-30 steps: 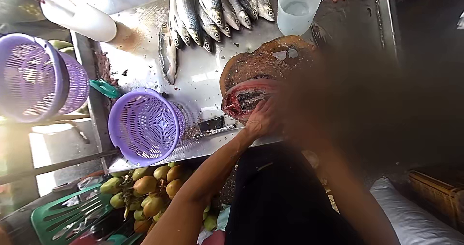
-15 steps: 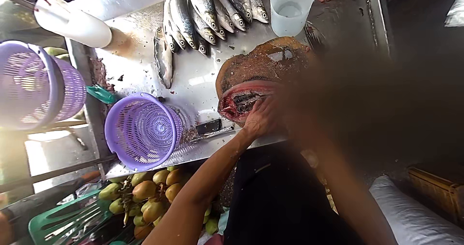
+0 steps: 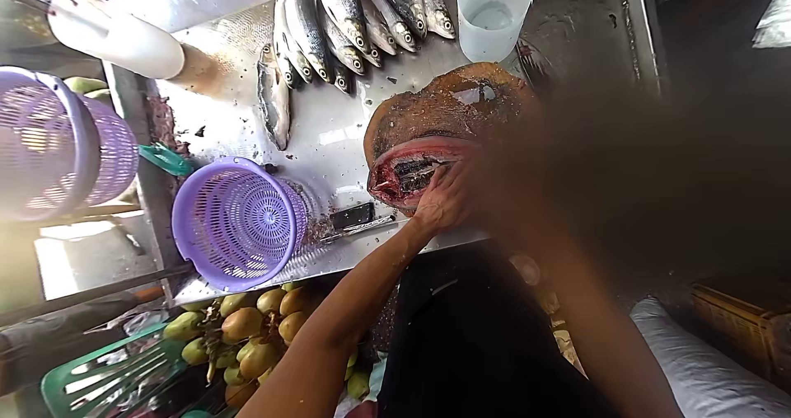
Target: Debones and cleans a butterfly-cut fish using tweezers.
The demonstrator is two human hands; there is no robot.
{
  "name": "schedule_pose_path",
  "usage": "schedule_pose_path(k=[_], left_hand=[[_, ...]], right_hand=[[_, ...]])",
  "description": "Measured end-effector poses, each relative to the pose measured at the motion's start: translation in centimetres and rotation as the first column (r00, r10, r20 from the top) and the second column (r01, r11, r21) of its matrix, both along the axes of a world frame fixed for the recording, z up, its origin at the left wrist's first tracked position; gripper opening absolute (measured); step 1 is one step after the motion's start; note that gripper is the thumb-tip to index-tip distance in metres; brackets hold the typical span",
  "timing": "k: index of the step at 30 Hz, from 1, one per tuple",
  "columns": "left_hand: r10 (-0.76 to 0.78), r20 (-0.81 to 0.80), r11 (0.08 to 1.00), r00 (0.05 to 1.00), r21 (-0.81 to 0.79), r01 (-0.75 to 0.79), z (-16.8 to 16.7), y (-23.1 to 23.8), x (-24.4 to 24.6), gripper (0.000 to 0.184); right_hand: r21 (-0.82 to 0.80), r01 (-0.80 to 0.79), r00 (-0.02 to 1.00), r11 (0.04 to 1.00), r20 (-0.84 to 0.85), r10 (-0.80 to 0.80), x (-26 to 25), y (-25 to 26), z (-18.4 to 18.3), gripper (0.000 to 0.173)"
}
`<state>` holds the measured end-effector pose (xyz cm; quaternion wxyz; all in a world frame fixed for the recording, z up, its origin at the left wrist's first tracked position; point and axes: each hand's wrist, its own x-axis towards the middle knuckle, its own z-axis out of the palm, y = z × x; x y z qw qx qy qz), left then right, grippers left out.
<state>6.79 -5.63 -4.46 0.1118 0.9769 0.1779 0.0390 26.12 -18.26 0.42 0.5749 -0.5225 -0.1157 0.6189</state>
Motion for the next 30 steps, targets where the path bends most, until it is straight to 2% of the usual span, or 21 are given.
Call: schedule_pose_path(k=[2,3,5,9,13,18,22,24,27,30], left_hand=[[-0.005,0.013,1.000,1.000,0.012,0.005,0.0,0.0,0.0,0.052],[-0.001,0.012,1.000,1.000,0.007,0.001,0.0,-0.1,0.0,0.052],[0.008,-0.004,1.000,1.000,-0.010,-0.008,0.2,-0.1,0.2,0.052],[0.028,-0.010,1.000,1.000,-0.014,-0.028,0.5,-0.1,0.6,0.054],[0.048,-0.022,0.999,0.999,-0.024,-0.049,0.3,-0.3,0.6,0.055],[0.050,-0.018,0.999,0.999,-0.019,-0.051,-0.3,-0.4,0.5,0.054],[0.038,0.000,0.999,0.999,-0.004,-0.038,-0.2,-0.4,0.4,0.054],[0.046,-0.002,0.999,0.999,-0.006,-0.046,0.2,-0.3,0.5,0.053],[0.079,-0.032,0.997,0.996,-0.002,-0.079,0.5,-0.3,1.4,0.056],[0.075,-0.059,0.997,0.995,-0.002,-0.075,0.4,-0.3,1.9,0.059]], right_hand=[[0.011,0.128,0.991,0.992,0.030,-0.129,1.4,0.2,2.0,0.024],[-0.009,0.140,0.990,0.990,0.025,-0.140,1.7,0.3,3.2,0.024],[-0.047,0.038,0.999,0.998,0.002,-0.038,1.5,0.0,3.9,0.034],[-0.100,-0.150,0.984,0.984,-0.111,0.139,-0.6,-0.1,0.7,0.044],[-0.104,-0.170,0.972,0.980,-0.179,0.150,-0.9,0.3,-0.9,0.047],[-0.088,0.009,0.986,0.996,-0.167,-0.024,0.5,0.7,0.3,0.032],[-0.060,0.241,0.958,0.969,-0.146,-0.247,2.3,1.2,0.6,0.029],[-0.056,0.272,0.957,0.961,-0.086,-0.276,3.0,1.3,0.9,0.029],[-0.061,0.090,0.996,0.994,-0.011,-0.091,2.7,0.8,1.8,0.040],[-0.112,-0.063,0.989,0.992,-0.142,0.047,0.8,0.4,1.5,0.050]])
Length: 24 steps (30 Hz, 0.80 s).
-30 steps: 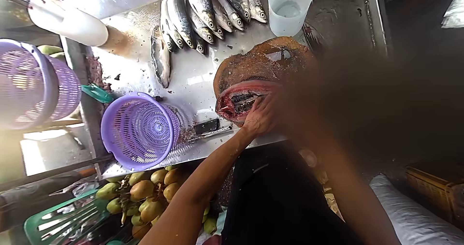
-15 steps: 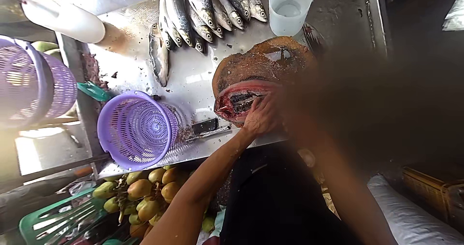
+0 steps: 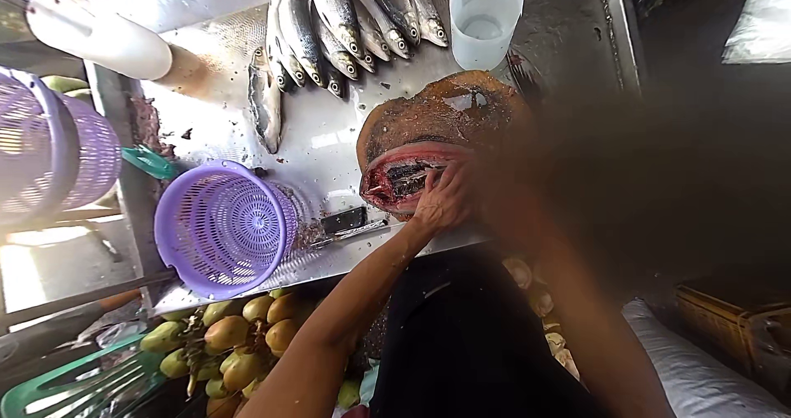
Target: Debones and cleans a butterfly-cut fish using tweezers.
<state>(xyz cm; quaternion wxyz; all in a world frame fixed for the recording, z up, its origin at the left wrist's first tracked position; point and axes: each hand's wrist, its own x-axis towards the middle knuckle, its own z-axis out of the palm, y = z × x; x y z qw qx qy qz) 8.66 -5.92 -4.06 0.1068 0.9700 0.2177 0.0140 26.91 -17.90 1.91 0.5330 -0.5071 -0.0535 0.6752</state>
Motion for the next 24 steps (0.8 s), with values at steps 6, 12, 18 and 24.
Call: schedule_pose_path(k=[6,12,18,24], left_hand=[[0.007,0.007,1.000,1.000,-0.013,-0.007,0.0,0.0,0.0,0.058],[-0.001,0.009,1.000,1.000,0.016,0.001,-0.4,-0.2,-0.1,0.058],[0.007,-0.015,1.000,1.000,-0.012,-0.007,-0.2,-0.1,0.1,0.057],[0.029,-0.023,0.999,0.999,-0.023,-0.030,-0.1,-0.2,0.4,0.058]], right_hand=[[-0.045,0.051,0.983,0.998,-0.173,-0.058,-1.1,0.5,-1.4,0.054],[-0.037,0.273,0.956,0.961,-0.100,-0.276,-0.1,1.3,-0.2,0.032],[0.102,0.300,0.950,0.949,0.060,-0.307,2.6,1.7,2.0,0.035],[-0.011,0.034,0.998,0.999,-0.047,-0.035,-0.6,0.6,0.6,0.052]])
